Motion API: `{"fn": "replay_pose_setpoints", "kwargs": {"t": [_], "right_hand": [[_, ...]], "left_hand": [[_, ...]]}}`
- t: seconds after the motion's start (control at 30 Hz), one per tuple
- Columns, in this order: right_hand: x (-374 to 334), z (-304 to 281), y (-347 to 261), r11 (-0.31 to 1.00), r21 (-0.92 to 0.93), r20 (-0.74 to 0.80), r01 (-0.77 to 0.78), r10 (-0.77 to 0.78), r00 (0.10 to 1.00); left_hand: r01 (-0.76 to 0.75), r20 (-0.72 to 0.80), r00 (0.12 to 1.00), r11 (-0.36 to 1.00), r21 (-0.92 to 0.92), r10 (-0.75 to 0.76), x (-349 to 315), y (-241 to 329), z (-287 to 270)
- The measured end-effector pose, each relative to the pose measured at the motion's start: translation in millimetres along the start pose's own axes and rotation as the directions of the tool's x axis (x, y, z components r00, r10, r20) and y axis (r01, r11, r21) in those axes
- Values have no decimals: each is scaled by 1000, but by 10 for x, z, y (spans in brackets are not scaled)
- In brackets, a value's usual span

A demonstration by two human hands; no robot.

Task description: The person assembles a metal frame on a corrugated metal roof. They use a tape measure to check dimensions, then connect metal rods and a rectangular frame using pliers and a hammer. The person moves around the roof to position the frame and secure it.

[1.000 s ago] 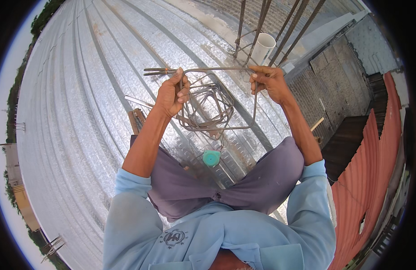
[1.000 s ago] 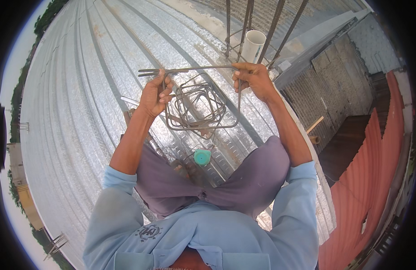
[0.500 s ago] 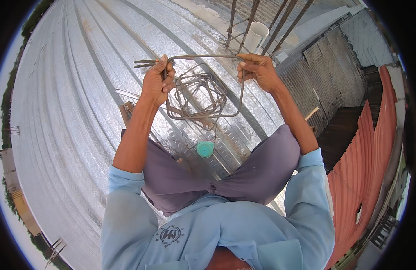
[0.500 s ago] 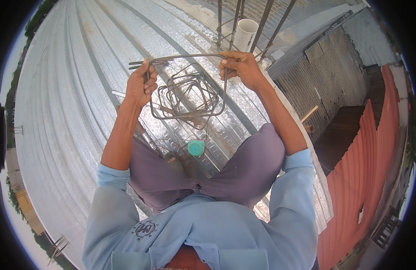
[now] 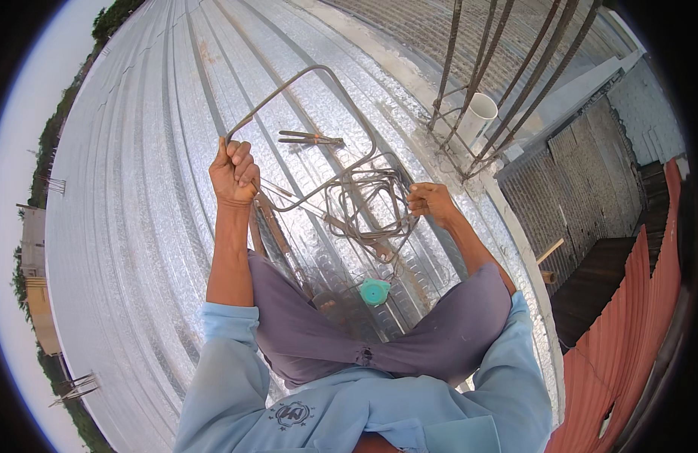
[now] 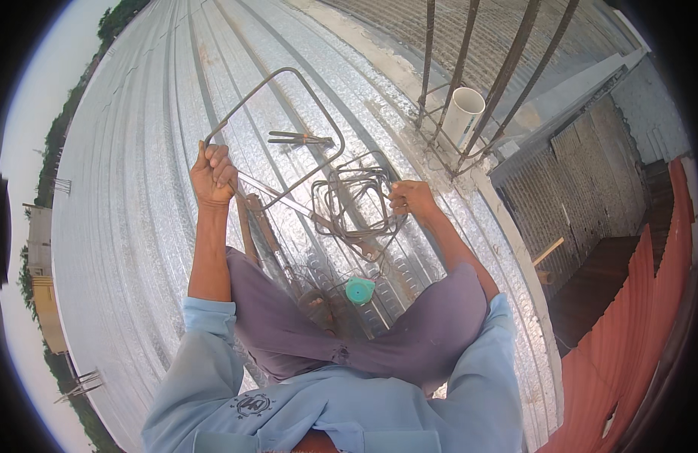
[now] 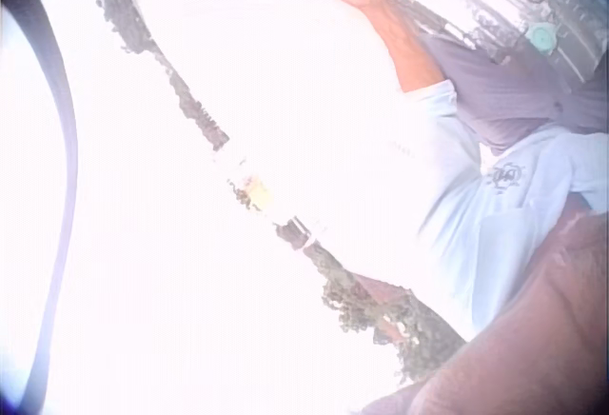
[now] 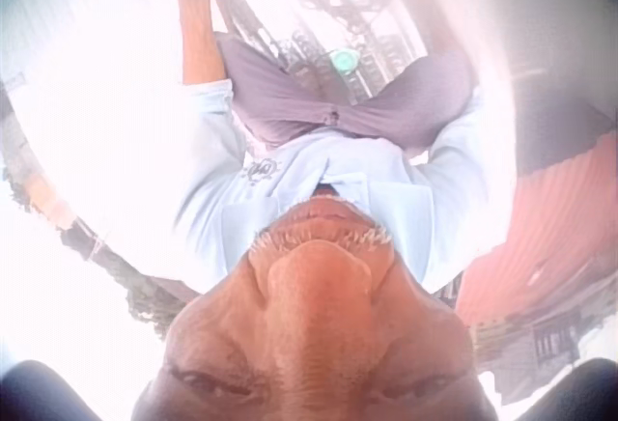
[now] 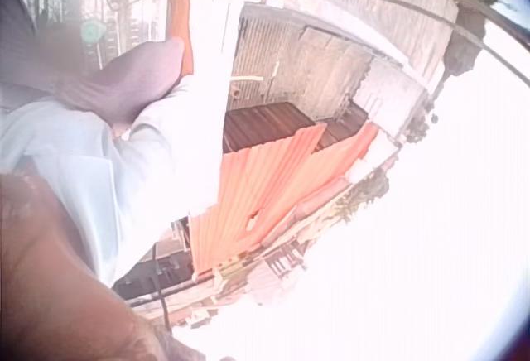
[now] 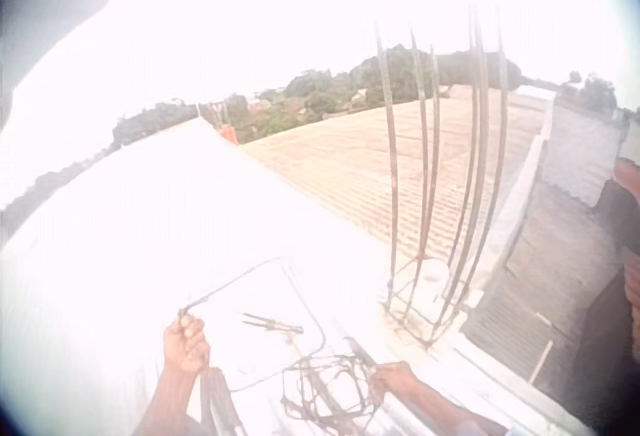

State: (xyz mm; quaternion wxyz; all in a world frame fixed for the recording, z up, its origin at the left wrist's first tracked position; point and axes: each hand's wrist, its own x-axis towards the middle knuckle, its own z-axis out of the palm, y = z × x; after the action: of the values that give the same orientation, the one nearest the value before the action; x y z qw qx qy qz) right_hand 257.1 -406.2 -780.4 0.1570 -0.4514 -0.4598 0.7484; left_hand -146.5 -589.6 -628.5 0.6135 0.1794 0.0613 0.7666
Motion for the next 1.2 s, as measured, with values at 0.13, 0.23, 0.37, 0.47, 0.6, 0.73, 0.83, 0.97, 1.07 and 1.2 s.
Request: {"fn": "replay_pose_setpoints", "kwargs": {"t": [0.13,0.23,0.37,0.47,0.6,0.73,0.83,0.97,1.07,1.2], "right_hand": [[62,61,20,993,-112,39,37,-32,999],[121,-45,94,989,-144,29,41,-37,999],[114,-162,176,983,-184,-6,28,-29,1000],[106,-180,144,980,-194,-23,43,-48,999],[56,-141,-5,983,-179,-19,49,-54,998],[110,-152,109,923,-372,-19,99,-114,993],[271,-193,511,617,-721,142,314,-313,939],[285,322,952,437,-770,300,464,-395,869],[354,769,1136,298,-865,304,404,-329,894],[389,917,1206,295,-905,225,308,-284,932]], "left_hand": [[-102,102,989,994,-28,104,-17,114,66],[-125,99,987,992,-21,126,-2,111,72],[-123,110,986,992,-11,123,-31,99,61],[-114,95,989,993,29,111,4,76,81],[-105,47,994,983,152,99,43,57,116],[-123,-112,980,949,290,161,29,-44,144],[-18,-268,949,873,488,169,64,-126,206],[134,-552,717,693,709,426,116,-348,306],[117,-553,640,644,756,534,105,-247,222],[82,-538,624,637,766,567,-13,-168,216]]}}
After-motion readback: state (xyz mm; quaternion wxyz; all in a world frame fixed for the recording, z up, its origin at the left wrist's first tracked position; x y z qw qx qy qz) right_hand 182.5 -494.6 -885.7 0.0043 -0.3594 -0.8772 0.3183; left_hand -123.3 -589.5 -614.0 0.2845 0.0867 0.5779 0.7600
